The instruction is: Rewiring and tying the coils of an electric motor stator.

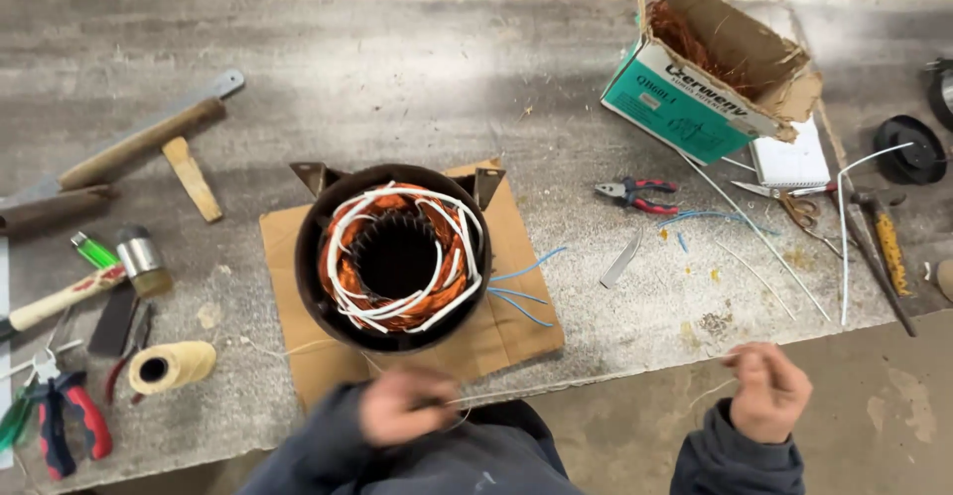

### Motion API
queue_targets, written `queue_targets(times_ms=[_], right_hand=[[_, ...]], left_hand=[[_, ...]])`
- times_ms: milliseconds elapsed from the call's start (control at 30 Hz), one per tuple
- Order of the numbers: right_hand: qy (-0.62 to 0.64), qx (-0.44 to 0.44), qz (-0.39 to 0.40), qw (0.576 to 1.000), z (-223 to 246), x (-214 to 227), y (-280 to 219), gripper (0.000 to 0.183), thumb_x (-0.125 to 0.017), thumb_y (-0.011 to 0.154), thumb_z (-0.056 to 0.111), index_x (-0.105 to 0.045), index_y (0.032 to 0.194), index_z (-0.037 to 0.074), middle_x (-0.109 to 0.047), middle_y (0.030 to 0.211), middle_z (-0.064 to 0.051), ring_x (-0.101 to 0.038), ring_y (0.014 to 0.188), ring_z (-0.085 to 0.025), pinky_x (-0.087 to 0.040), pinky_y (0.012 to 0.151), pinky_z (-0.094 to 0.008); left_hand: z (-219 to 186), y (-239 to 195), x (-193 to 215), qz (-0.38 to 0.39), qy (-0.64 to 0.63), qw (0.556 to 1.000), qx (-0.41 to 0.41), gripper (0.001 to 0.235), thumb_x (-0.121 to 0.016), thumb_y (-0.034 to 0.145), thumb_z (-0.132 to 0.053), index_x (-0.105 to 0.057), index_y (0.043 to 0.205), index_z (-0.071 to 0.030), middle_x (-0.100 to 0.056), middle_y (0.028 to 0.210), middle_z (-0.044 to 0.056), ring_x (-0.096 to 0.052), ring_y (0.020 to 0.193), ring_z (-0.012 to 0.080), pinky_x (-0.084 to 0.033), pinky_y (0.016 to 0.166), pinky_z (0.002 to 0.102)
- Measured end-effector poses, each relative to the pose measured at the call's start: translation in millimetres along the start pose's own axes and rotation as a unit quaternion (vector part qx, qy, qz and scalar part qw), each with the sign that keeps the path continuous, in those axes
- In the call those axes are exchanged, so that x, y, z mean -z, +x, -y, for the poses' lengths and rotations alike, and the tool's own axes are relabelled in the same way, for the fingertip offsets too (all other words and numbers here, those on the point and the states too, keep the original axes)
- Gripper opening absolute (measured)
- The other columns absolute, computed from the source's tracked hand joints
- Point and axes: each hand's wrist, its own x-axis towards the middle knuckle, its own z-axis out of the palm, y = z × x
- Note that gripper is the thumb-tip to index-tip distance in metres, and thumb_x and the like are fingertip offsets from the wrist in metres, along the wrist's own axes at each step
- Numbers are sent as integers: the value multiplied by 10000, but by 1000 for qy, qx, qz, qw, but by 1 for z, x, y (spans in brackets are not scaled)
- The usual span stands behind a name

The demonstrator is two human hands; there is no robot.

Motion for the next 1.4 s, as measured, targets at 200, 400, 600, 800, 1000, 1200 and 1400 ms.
queue_targets(times_ms=[200,400,600,800,1000,1200,1400], right_hand=[[-133,138,201,961,79,-117,-13,48,-693,871,38,-695,830,15,-624,644,-60,-556,523,-159,-408,523,-301],[-274,153,280,907,103,-205,-16,99,-780,891,13,-709,830,44,-498,629,-129,-516,539,-277,-367,543,-392],[-158,177,178,955,79,-253,21,118,-643,1129,-2,-645,1012,6,-647,827,-96,-555,670,-115,-432,626,-274],[-119,175,171,962,34,-328,80,169,-706,1083,98,-677,979,-33,-661,792,-53,-552,725,-86,-466,652,-281],[-168,11,224,960,7,-279,39,228,-684,1051,141,-667,888,-17,-576,730,-22,-485,689,-80,-409,628,-281],[9,-275,262,925,-2,-234,-45,207,-630,1021,156,-700,945,-25,-616,758,-22,-535,692,-105,-427,636,-270],[85,-231,463,852,32,-233,-76,229,-648,1024,168,-687,997,-56,-703,969,-100,-645,907,-146,-520,831,-293]], left_hand=[[-16,-149,55,-39,45,988,142,172,-626,767,-121,-736,851,-19,-761,787,82,-746,740,202,-589,680,323],[-29,-183,67,-534,-162,828,54,145,-479,789,-40,-610,820,14,-587,773,79,-526,683,159,-460,681,303],[-41,-128,141,-540,-64,836,-73,52,-592,920,-15,-543,905,-25,-546,776,-7,-484,691,72,-374,618,252],[15,-61,212,-642,156,746,-85,281,-705,1067,-96,-568,845,9,-531,759,-19,-445,716,67,-374,630,286],[-17,-65,155,-598,200,771,88,283,-708,1014,-160,-600,826,22,-509,636,33,-433,622,66,-383,565,283],[-9,-94,60,-529,69,832,154,178,-622,1044,-145,-668,986,17,-634,736,29,-539,709,45,-473,638,255],[-21,-91,11,-473,56,862,177,148,-641,1014,-131,-707,992,-1,-650,718,63,-618,647,114,-494,620,260]])
